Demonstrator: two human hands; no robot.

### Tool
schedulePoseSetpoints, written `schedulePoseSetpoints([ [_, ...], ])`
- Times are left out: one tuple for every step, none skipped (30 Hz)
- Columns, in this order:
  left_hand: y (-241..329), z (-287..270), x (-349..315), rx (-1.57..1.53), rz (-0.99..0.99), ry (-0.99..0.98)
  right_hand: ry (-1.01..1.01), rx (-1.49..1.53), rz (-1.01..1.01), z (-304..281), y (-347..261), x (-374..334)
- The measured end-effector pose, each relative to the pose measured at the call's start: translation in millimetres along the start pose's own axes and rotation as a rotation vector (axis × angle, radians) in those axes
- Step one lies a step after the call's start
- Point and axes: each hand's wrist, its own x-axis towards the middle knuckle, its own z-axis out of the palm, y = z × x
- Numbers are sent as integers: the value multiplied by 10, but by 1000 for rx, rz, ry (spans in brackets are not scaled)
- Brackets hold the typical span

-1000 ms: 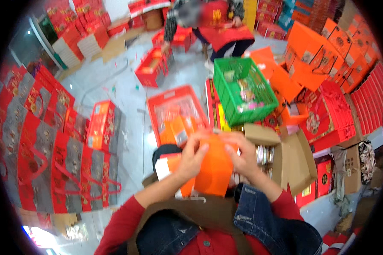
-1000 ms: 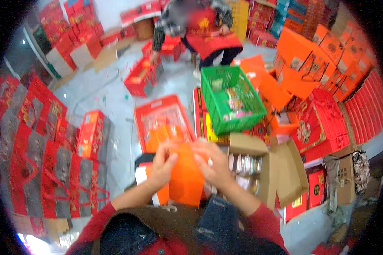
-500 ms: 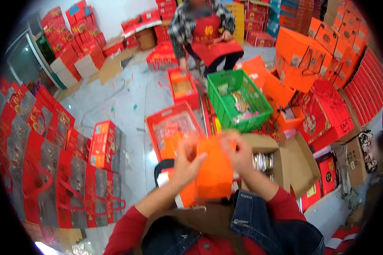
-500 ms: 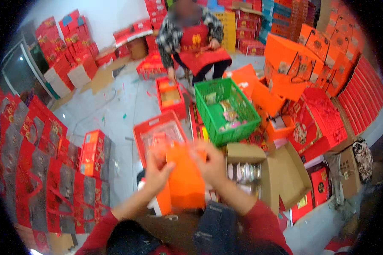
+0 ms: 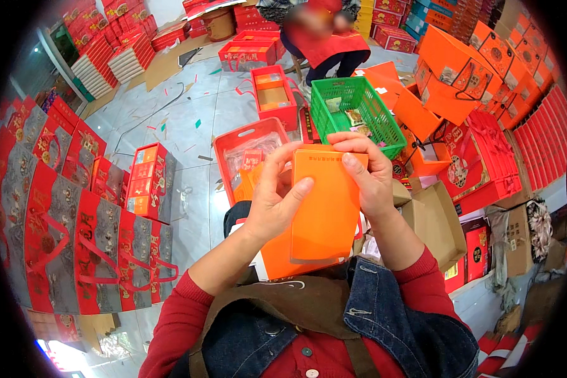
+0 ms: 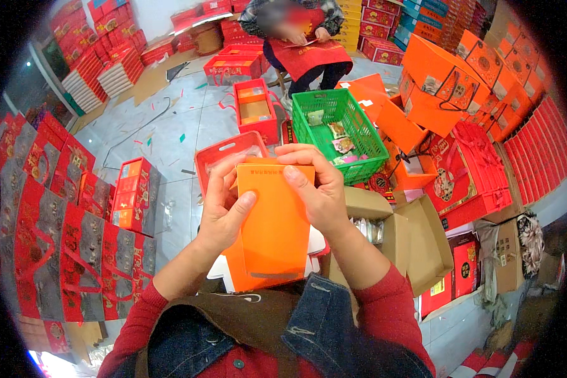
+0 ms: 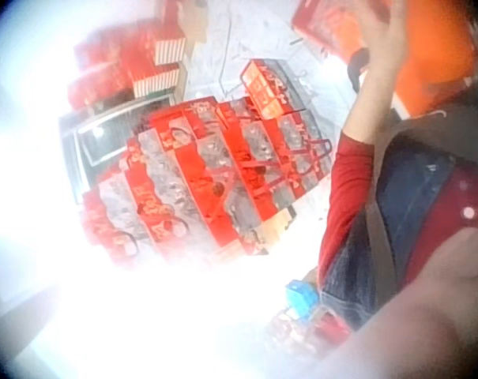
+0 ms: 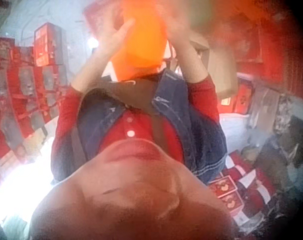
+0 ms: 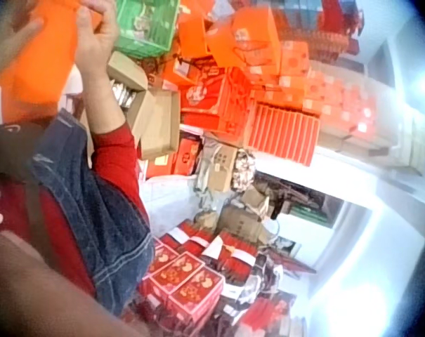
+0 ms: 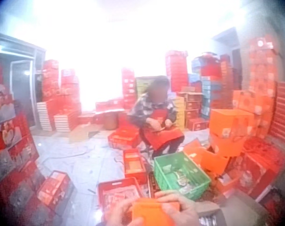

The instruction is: The person assembles orange and red cardboard boxes by folding flaps and inserting small white packets into them. They repeatedly pick up flat box pieces, fold them into shape, and place them into a red plastic bin.

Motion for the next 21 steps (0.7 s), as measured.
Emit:
schedulePoseSetpoints([
  [-2,3,-3,-8,2,3,-2,-16,0,-1,0,-2],
  [-3,6,-5,-15,5,6,-14,-6,5,-6,4,-5],
  [0,10,-5,-22,7,9,-25,4,11,-16,3,-10],
  [5,-3,-7,-33,-19,-13,-36,14,17,-22,1,-8],
  [14,-33,-10,-44,-46,-34,-46,27,11,-23,-8,2],
  [24,-68,-22,-55,-73,-55,-56,42,5,-18,-23,10],
  [33,-117,-14,-154,-59,-102,-66,56,-1,-14,-39,20],
  [40,-180,20,-252,-45,-149,-80,90,-28,-14,-56,34],
  [43,-217,39,-302,-52,-171,-96,123,-51,-19,-64,33],
  [50,-260,76,-350,-57,-194,-111,155,-74,-24,-69,33],
  [88,-282,120,-347,-82,-193,-127,166,-80,-26,-71,33],
  [126,-296,154,-341,-110,-191,-143,179,-84,-24,-80,41],
  [140,-301,174,-339,-99,-212,-159,193,-89,-21,-92,47],
  [150,-301,188,-337,-88,-232,-170,185,-86,-21,-111,51],
  [146,-306,193,-334,-78,-256,-178,178,-86,-24,-119,48],
  [139,-312,192,-324,-71,-265,-186,171,-85,-23,-121,38],
  [131,-314,185,-314,-63,-274,-193,186,-75,-18,-116,22],
  [129,-315,185,-302,-53,-285,-200,202,-69,-14,-112,20],
  [143,-307,176,-297,-55,-275,-206,217,-64,-11,-111,15],
  [172,-292,161,-291,-56,-266,-197,210,-50,-3,-119,3],
  [200,-294,179,-282,-51,-262,-188,201,-44,13,-135,22],
])
